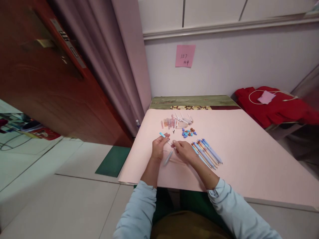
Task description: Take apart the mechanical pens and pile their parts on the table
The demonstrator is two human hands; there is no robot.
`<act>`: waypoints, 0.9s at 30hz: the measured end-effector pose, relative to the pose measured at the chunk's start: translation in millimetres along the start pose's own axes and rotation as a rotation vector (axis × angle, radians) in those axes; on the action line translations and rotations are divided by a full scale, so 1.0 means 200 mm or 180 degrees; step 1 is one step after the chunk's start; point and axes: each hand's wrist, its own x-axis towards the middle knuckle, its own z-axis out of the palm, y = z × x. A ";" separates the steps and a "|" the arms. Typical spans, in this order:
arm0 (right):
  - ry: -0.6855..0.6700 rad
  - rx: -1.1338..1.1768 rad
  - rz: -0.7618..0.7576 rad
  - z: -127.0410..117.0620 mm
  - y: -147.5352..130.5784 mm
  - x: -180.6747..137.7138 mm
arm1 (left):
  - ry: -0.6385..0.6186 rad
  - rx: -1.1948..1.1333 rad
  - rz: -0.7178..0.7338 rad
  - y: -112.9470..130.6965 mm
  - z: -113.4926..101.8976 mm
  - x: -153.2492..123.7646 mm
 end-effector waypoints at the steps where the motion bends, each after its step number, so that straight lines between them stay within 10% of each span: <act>1: 0.0038 -0.0214 -0.0020 0.00 -0.01 -0.01 | 0.0014 0.0033 -0.0010 0.00 0.00 0.00; 11: 0.0723 -0.1026 -0.0278 0.00 0.00 -0.09 | 0.0293 0.0172 0.0171 -0.06 0.01 0.02; 27: -0.0003 -0.2308 -0.2096 -0.05 0.08 0.01 | 0.0643 0.0028 0.0567 -0.09 0.04 0.03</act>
